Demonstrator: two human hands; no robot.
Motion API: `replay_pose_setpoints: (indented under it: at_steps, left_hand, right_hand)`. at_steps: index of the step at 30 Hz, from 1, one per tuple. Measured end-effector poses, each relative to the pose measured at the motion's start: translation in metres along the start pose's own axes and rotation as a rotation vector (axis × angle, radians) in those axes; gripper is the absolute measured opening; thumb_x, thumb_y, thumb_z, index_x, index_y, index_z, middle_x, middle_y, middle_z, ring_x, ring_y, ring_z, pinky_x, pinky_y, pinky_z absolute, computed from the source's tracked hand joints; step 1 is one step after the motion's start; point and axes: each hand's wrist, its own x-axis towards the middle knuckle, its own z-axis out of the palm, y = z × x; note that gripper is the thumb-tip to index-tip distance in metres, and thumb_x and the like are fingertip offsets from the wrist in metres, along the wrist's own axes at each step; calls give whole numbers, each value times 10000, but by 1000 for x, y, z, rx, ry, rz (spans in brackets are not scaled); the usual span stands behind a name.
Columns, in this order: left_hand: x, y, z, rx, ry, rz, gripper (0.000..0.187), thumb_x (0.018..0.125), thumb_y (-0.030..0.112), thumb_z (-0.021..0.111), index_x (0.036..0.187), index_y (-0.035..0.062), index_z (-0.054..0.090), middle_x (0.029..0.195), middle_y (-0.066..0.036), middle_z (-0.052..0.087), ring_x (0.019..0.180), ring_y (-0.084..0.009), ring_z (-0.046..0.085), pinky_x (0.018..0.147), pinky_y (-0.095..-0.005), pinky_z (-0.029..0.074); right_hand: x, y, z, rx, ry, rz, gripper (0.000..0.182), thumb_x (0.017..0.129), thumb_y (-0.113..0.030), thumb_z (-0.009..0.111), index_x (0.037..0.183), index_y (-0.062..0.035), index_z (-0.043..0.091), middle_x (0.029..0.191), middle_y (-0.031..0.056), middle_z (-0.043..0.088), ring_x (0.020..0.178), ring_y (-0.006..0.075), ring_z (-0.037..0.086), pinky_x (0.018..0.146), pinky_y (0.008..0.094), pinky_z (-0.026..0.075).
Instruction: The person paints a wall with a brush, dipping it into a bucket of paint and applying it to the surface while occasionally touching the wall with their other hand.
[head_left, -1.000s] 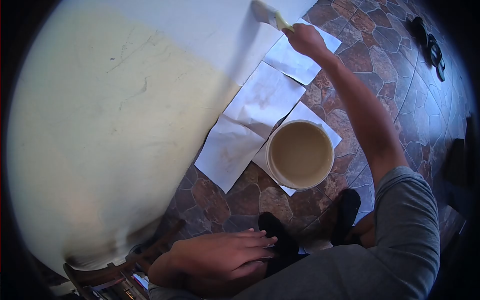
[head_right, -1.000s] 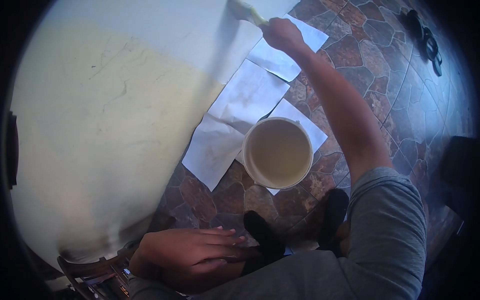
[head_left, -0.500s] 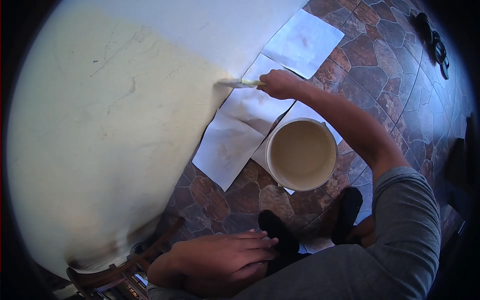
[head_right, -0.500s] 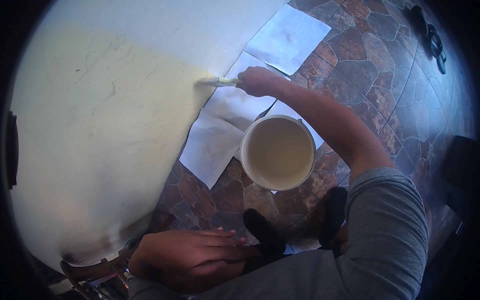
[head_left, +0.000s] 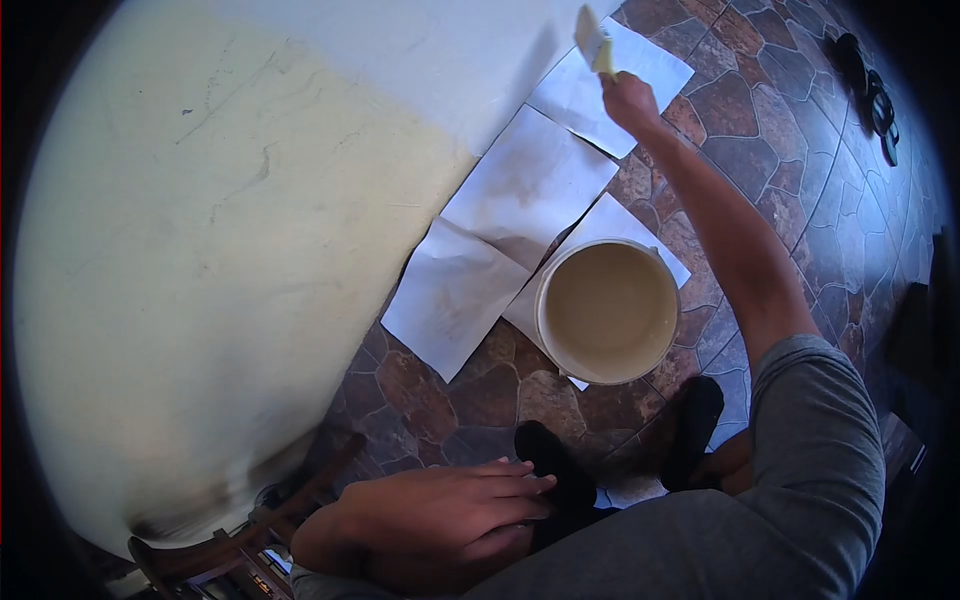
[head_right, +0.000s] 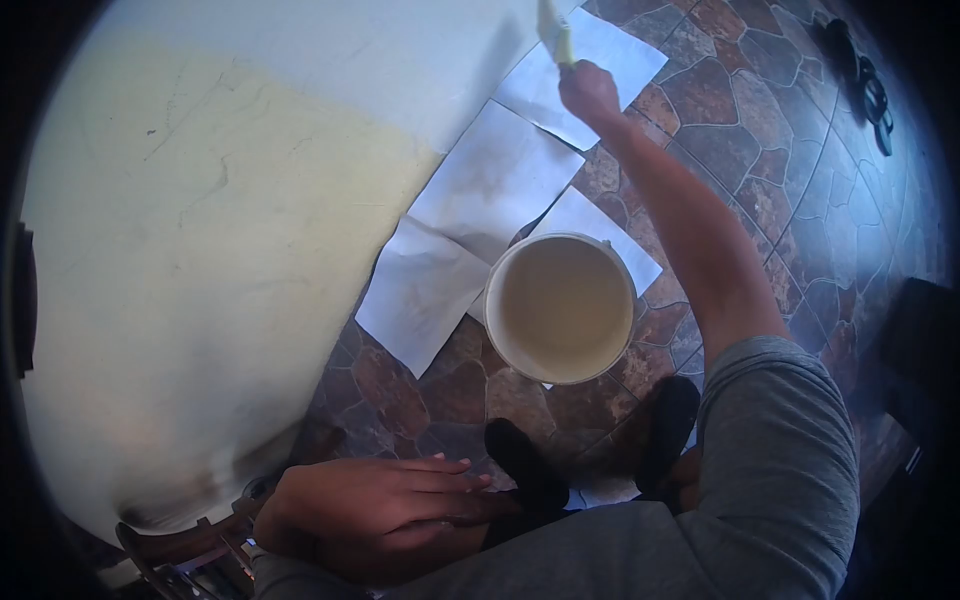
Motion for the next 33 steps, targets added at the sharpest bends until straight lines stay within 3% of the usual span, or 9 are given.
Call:
replay_pose_setpoints:
  at_steps: [2, 4, 6, 12, 15, 26, 28, 31, 33]
  left_hand:
    - [3, 0, -2, -4, -12, 2, 439, 1059, 262, 464, 1372, -36, 541, 1513, -286, 456, 1442, -418, 417, 1221, -484, 336]
    - [5, 0, -4, -12, -21, 2, 440, 1060, 265, 460, 1369, -36, 544, 1511, -288, 456, 1444, -420, 414, 1222, -485, 332]
    - [6, -1, -3, 30, -33, -13, 571, 1026, 187, 466, 1587, 142, 367, 1533, -212, 478, 1436, -363, 445, 1228, -469, 327]
    - [11, 0, -9, 25, -52, -24, 561, 1038, 204, 446, 1589, 142, 362, 1528, -239, 472, 1442, -376, 433, 1236, -473, 310]
    - [13, -1, -10, -19, -29, -6, 432, 1047, 265, 492, 1361, -22, 564, 1509, -267, 472, 1431, -417, 430, 1218, -472, 346]
    - [9, 0, -8, -58, 9, -27, 404, 1031, 228, 517, 1324, -44, 575, 1471, -296, 498, 1389, -435, 478, 1202, -478, 369]
    - [9, 3, -10, -63, 10, -40, 404, 1029, 216, 516, 1326, -52, 569, 1472, -302, 494, 1394, -438, 471, 1201, -479, 369]
    - [11, 5, -11, -63, -3, -40, 407, 1027, 199, 508, 1335, -63, 554, 1476, -309, 485, 1404, -441, 459, 1201, -482, 369]
    - [12, 6, -10, -49, -18, -45, 413, 1026, 197, 507, 1346, -61, 545, 1477, -307, 483, 1406, -445, 454, 1199, -483, 371]
  right_hand:
    - [-14, -8, 16, -180, -134, -388, 454, 1045, -421, 500, 1089, -13, 693, 1011, 264, 718, 947, 445, 691, 847, 525, 529]
    - [-45, -27, 44, 7, -222, -343, 377, 1033, -351, 540, 1108, -10, 681, 960, 282, 709, 913, 476, 679, 846, 536, 520]
    - [-74, -40, 46, 18, -314, -368, 351, 1022, -332, 561, 1072, -4, 675, 941, 282, 708, 879, 487, 673, 807, 545, 520]
    - [-96, -39, 19, -343, -575, -620, 324, 1021, -347, 565, 1055, -56, 704, 916, 195, 714, 885, 401, 699, 805, 518, 543]
    - [-73, -35, 36, -391, -518, -621, 314, 1013, -351, 581, 1055, -68, 709, 930, 185, 720, 885, 396, 701, 808, 521, 548]
    - [49, 33, -3, -291, -136, -360, 393, 1001, -422, 560, 1066, -65, 712, 1002, 186, 733, 936, 411, 696, 841, 503, 542]
    - [44, 32, -5, -164, 7, -132, 370, 995, -381, 538, 1060, -64, 718, 1026, 205, 725, 950, 418, 692, 860, 502, 541]
    - [15, 11, 13, -205, -121, -372, 361, 981, -329, 528, 1035, -24, 714, 1014, 237, 718, 963, 432, 688, 875, 509, 536]
    - [-16, -12, 36, -71, -233, -317, 367, 967, -302, 529, 1014, 17, 703, 1018, 260, 712, 964, 440, 686, 878, 517, 534]
